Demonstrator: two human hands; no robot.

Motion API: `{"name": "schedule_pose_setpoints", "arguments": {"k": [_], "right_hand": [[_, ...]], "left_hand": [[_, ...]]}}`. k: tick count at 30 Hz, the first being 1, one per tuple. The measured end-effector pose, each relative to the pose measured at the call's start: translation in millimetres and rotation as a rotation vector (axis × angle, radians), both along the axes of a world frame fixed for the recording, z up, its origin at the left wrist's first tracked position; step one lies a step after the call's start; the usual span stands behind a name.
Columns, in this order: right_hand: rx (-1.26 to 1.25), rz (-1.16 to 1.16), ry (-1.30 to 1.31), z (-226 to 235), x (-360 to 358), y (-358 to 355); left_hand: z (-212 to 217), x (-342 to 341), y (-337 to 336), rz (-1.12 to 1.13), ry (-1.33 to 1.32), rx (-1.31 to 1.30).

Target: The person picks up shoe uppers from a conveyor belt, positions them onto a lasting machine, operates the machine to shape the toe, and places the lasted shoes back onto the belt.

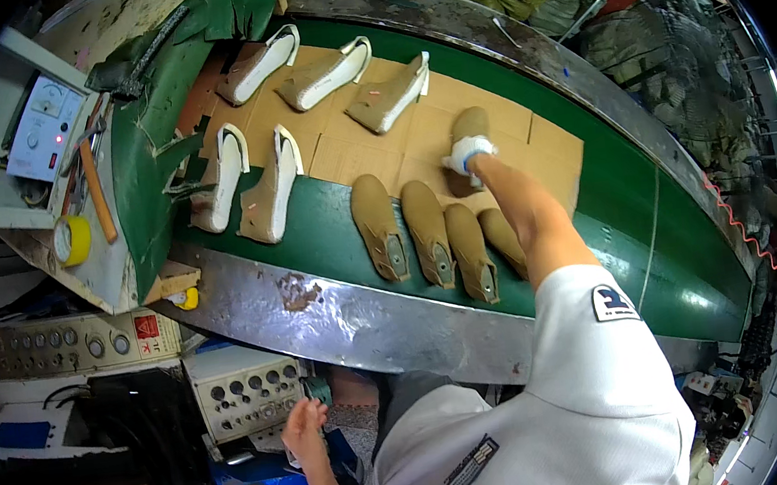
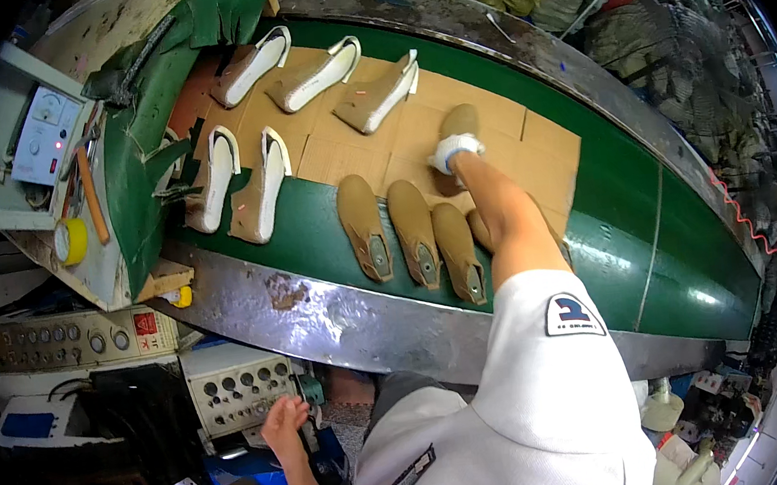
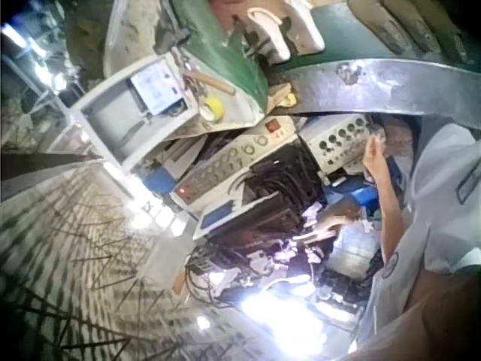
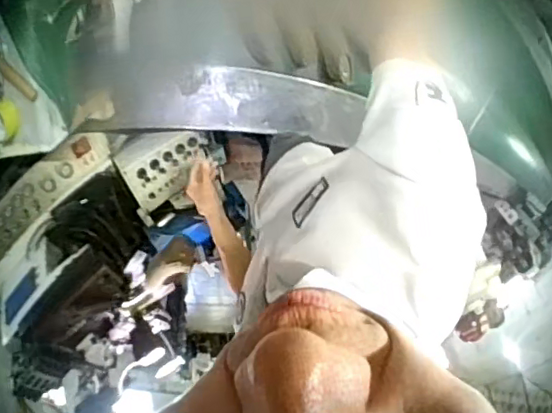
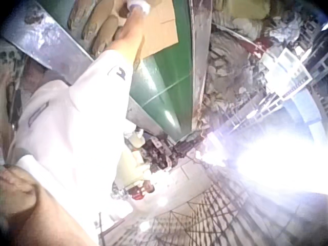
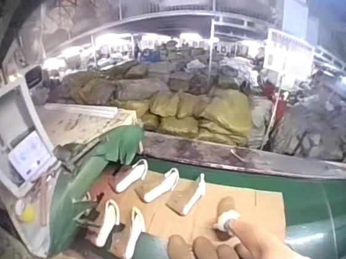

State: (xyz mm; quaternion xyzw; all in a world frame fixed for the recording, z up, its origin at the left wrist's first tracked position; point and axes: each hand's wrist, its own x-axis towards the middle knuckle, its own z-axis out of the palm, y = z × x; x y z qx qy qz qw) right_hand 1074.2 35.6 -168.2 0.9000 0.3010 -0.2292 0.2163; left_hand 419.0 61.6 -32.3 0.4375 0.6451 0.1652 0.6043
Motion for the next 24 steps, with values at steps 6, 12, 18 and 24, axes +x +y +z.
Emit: {"name": "schedule_pose_setpoints", "arguments": {"k": [6,12,18,24], "right_hand": [[0.457,-0.296,-0.068,-44.0,46.3,57.5],[1.18,-1.006,0.15,-103.3,50.2,171.3],[1.64,-1.144,1.211,-71.3,3.6,134.2],[1.39,-1.05,1.98,7.2,-219.2,29.2]], "left_hand": [[-9.1,5.0,-11.7,0.073,0.107,-0.093],[-10.2,15.2,-7.8,0.01,0.234,-0.06],[-7.4,-4.9,-20.5,0.064,0.082,-0.117],[14.5,-26.4,19.6,-0.06,0.101,0.154]]}}
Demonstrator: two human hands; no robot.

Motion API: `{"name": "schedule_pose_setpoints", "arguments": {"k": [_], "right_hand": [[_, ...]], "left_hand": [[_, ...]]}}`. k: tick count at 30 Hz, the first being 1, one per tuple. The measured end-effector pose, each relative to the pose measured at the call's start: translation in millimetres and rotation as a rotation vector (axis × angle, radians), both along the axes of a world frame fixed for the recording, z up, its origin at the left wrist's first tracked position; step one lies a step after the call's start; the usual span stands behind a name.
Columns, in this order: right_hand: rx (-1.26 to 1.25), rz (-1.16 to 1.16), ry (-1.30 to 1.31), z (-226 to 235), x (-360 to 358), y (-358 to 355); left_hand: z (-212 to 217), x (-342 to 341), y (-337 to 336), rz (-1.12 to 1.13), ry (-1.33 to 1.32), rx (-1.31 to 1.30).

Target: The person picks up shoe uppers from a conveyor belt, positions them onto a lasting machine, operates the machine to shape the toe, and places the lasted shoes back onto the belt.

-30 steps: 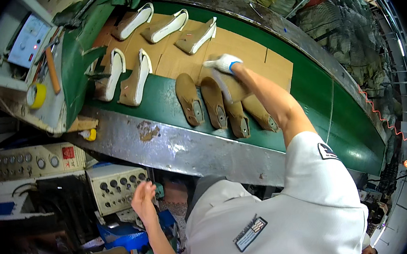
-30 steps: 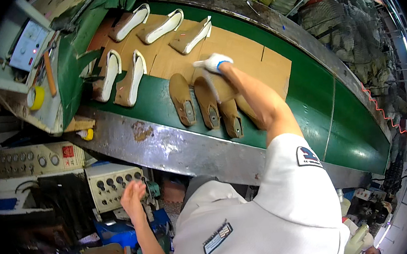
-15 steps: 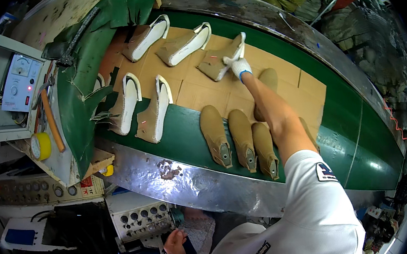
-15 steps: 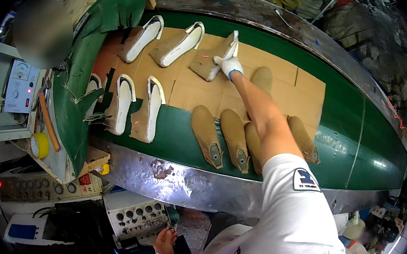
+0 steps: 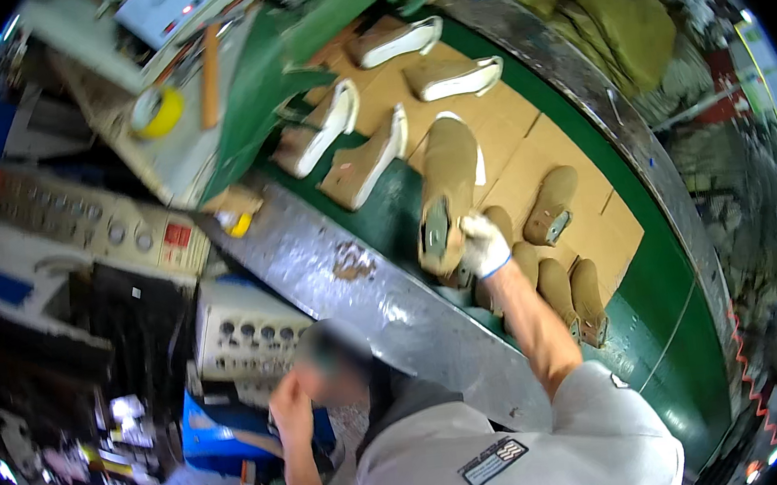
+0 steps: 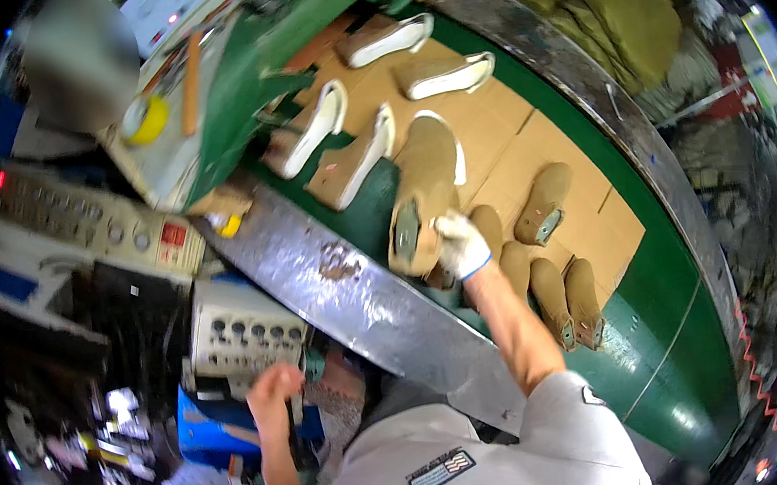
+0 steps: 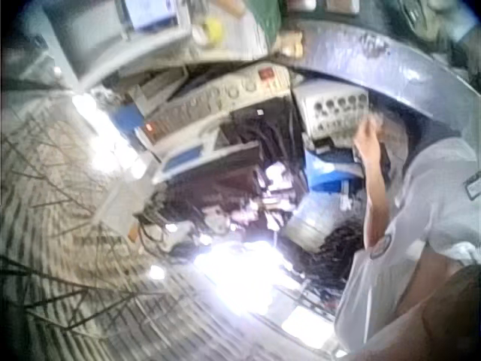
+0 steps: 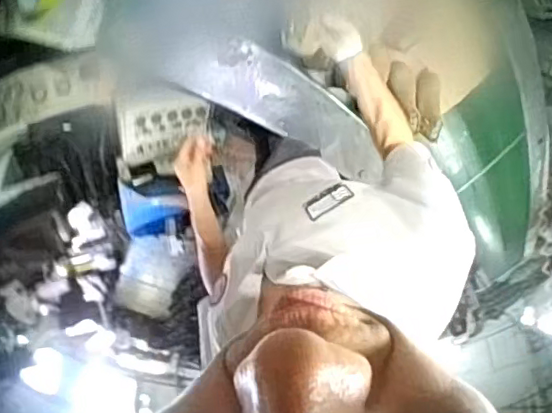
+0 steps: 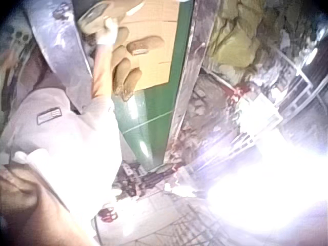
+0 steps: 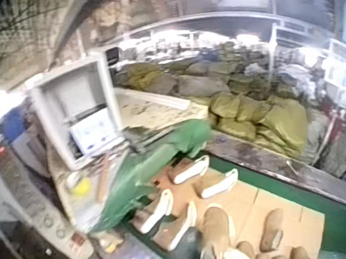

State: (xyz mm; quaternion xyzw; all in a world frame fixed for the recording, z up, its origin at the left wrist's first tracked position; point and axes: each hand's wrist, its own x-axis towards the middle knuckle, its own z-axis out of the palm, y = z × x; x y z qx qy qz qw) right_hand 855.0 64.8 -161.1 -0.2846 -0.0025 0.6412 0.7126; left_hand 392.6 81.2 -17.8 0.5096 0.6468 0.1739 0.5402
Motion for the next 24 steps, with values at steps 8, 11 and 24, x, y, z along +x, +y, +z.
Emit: {"name": "schedule_pose_setpoints", "arguments": {"k": [8,11,24], "right_hand": [[-0.046,0.496,0.154,148.5,-311.2,2.2],[0.089,0.716,-0.168,191.8,-374.6,12.5],[0.063,0.943,-0.372,218.6,-607.2,32.5]], "left_hand": [[96.1,-81.1,53.1,0.218,-0.531,0.199],[113.0,-151.5,43.1,0.359,-0.606,0.151],[81.7,-350.4,-30.3,1.096,-0.658,0.414]]}}
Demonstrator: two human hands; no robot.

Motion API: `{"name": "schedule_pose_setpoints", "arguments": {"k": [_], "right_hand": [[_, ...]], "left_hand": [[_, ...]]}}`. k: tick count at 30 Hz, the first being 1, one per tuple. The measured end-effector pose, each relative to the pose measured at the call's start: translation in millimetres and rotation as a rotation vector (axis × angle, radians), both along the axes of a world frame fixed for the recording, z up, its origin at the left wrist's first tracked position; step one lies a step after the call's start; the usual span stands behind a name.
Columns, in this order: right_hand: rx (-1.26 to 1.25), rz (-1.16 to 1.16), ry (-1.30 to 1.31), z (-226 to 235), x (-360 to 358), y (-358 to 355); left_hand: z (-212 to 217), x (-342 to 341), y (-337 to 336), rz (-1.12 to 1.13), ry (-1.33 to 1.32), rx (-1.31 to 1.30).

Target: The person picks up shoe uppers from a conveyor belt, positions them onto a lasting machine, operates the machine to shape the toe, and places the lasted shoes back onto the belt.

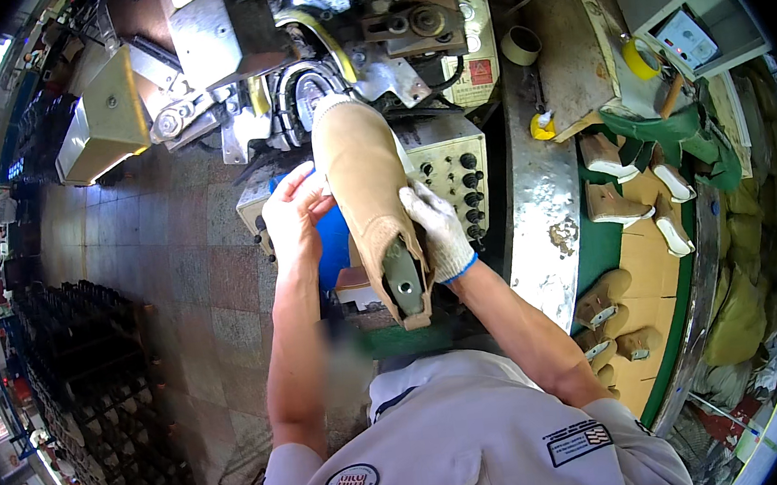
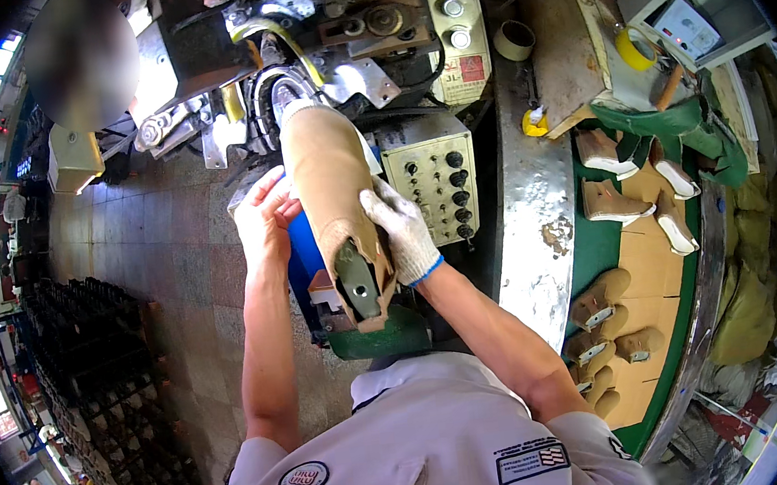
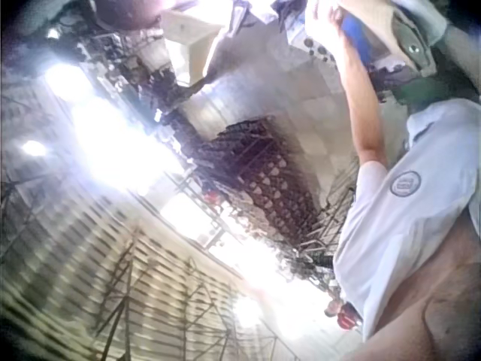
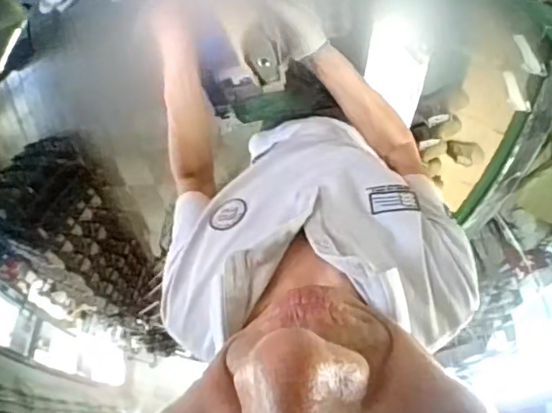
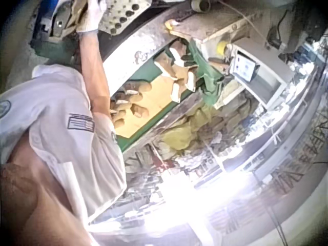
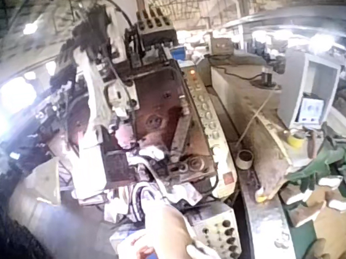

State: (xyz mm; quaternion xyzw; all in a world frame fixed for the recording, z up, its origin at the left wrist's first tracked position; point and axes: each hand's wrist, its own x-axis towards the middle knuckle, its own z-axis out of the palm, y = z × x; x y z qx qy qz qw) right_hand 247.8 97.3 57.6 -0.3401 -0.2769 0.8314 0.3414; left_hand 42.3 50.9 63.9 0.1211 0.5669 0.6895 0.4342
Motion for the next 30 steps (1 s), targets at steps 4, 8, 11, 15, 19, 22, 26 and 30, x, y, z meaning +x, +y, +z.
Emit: {"name": "schedule_pose_setpoints", "arguments": {"k": [4,8,11,15,19,22,26,30], "right_hand": [[-0.028,-0.026,0.041,-1.2,-45.0,14.8],[0.042,-0.069,0.041,-5.4,-78.0,25.2],[0.058,-0.102,-0.005,-15.0,-95.1,29.1],[0.11,-0.109,-0.023,-25.6,-100.1,31.2],[0.227,-0.093,-0.21,-19.0,-95.9,30.7],[0.546,-0.139,-0.537,-7.2,-92.8,26.8],[0.582,-0.062,-0.361,-5.1,-98.5,31.0],[0.469,-0.154,-0.176,-21.5,-108.4,38.8]], "left_hand": [[-8.2,-28.3,3.4,0.11,-0.03,0.123],[-9.2,-40.1,13.8,0.156,-0.041,0.227],[-8.6,-28.2,10.9,0.113,0.014,0.096],[-13.7,-1.6,-2.6,0.002,-0.334,-0.055],[-21.1,-0.5,-4.9,0.01,-0.361,-0.111],[-21.2,-9.2,-5.7,-0.006,-0.419,-0.073],[-18.1,-15.7,-6.8,-0.041,-0.394,-0.087],[-19.7,-9.2,-4.0,-0.048,-0.262,-0.1]]}}
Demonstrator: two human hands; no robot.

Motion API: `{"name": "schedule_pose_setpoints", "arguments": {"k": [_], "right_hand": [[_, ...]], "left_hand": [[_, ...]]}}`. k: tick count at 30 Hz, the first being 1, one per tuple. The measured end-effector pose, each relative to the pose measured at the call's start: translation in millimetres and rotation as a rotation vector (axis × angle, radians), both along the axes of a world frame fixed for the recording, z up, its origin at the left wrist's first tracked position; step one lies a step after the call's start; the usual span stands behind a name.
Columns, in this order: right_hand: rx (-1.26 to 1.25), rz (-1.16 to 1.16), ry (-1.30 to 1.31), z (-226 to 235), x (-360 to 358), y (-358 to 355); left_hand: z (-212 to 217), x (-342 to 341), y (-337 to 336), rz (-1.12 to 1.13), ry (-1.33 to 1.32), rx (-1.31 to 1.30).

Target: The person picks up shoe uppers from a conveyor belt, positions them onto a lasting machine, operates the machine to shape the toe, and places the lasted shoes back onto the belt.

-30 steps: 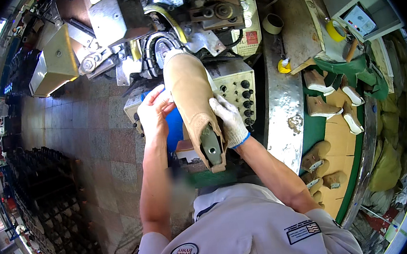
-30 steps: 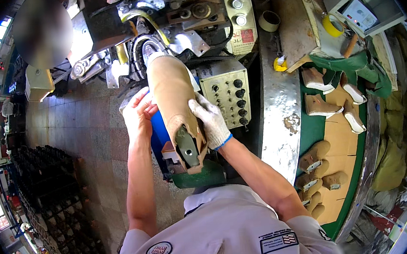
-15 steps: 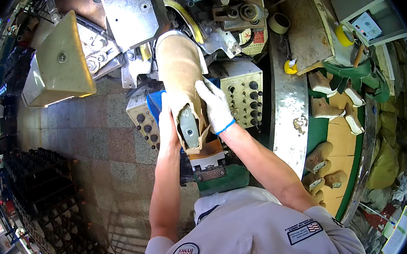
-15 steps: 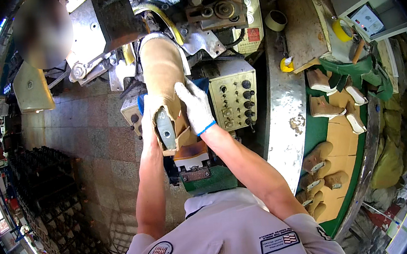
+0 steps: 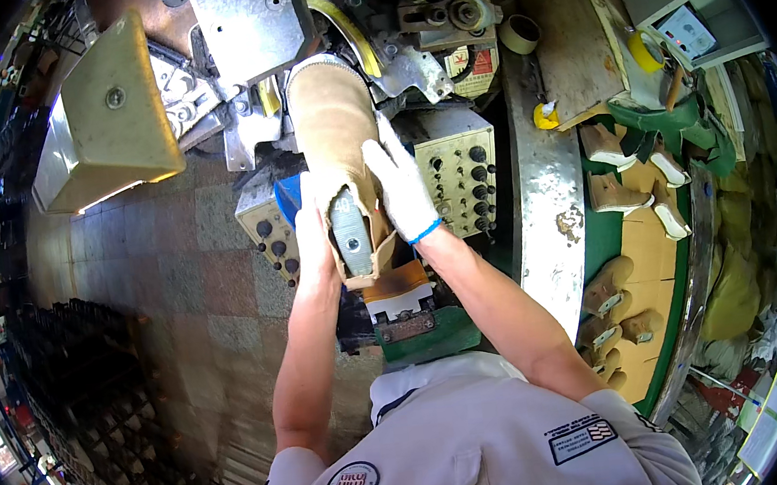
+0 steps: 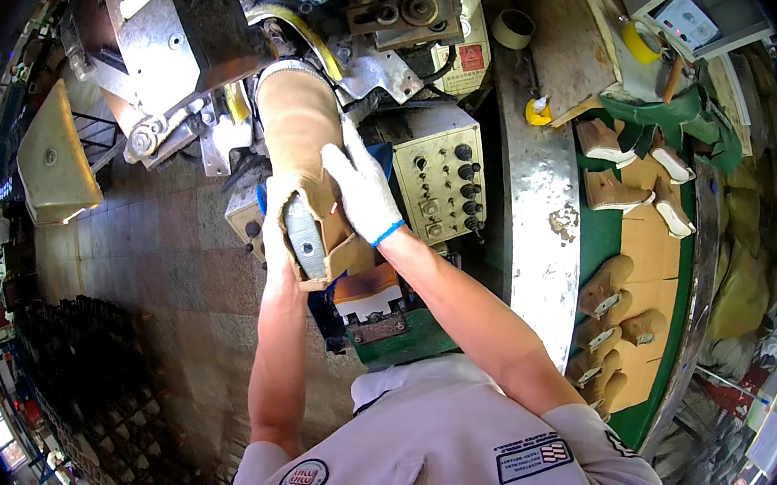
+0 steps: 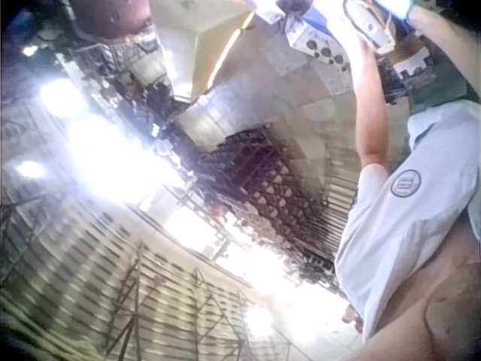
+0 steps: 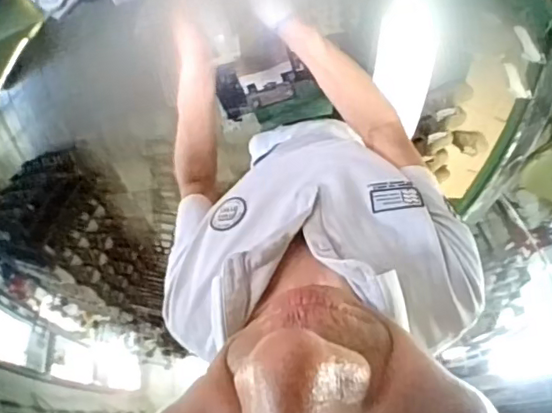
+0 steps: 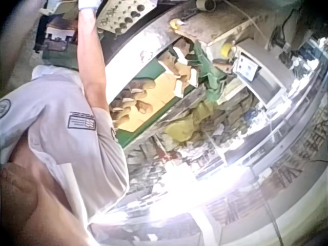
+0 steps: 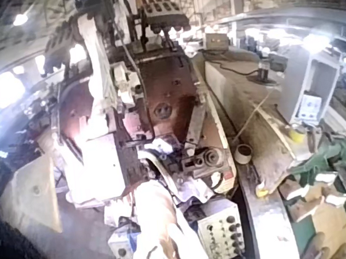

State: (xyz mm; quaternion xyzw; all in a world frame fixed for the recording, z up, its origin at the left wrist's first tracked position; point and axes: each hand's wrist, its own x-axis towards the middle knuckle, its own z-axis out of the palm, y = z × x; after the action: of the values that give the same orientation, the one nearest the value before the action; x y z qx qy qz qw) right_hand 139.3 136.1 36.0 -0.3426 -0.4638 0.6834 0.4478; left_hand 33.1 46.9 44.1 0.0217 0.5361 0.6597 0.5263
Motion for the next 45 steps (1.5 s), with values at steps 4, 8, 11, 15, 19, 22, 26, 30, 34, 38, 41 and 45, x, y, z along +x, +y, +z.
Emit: {"name": "schedule_pose_setpoints", "arguments": {"k": [4,8,11,15,19,22,26,30,34,38,41,45], "right_hand": [[-0.01,-0.071,0.024,-13.6,-1.6,-0.2],[-0.01,-0.117,0.023,-12.7,-1.2,-1.2],[-0.064,-0.12,-0.033,-7.2,-1.4,-0.1],[-0.097,-0.135,-0.162,-0.4,1.4,-2.3],[-0.03,-0.178,-0.26,-0.8,4.2,-6.2],[-0.069,-0.165,-0.272,-7.7,4.8,-8.0],[-0.107,-0.085,-0.246,-19.5,14.5,-10.1],[-0.153,-0.036,-0.103,-26.8,57.2,-18.8],[-0.202,-0.163,0.048,-26.6,138.7,-40.4],[-0.316,-0.289,0.045,-22.5,193.5,-67.6],[-0.316,-0.329,-0.081,-14.2,207.1,-79.2],[-0.287,-0.278,-0.097,-4.1,207.1,-77.9]], "left_hand": [[-3.4,5.7,1.7,-0.009,0.007,0.024],[-3.5,5.4,0.7,-0.036,0.066,0.068],[-3.8,5.0,1.8,-0.06,0.078,0.047],[-7.9,5.7,5.4,-0.028,0.121,0.036],[-16.0,5.3,4.2,-0.05,0.118,0.021],[-23.1,5.8,0.0,-0.076,0.226,0.117],[-35.9,3.9,-3.7,-0.101,0.381,0.061],[-68.5,-6.1,-19.0,-0.095,0.417,0.066],[-131.2,-8.5,-80.2,-0.16,0.749,-0.436],[-209.3,39.0,-142.4,-0.503,0.705,-0.462],[-249.8,75.1,-155.2,-0.53,1.05,-0.379],[-258.1,87.2,-152.9,-0.454,1.23,-0.363]]}}
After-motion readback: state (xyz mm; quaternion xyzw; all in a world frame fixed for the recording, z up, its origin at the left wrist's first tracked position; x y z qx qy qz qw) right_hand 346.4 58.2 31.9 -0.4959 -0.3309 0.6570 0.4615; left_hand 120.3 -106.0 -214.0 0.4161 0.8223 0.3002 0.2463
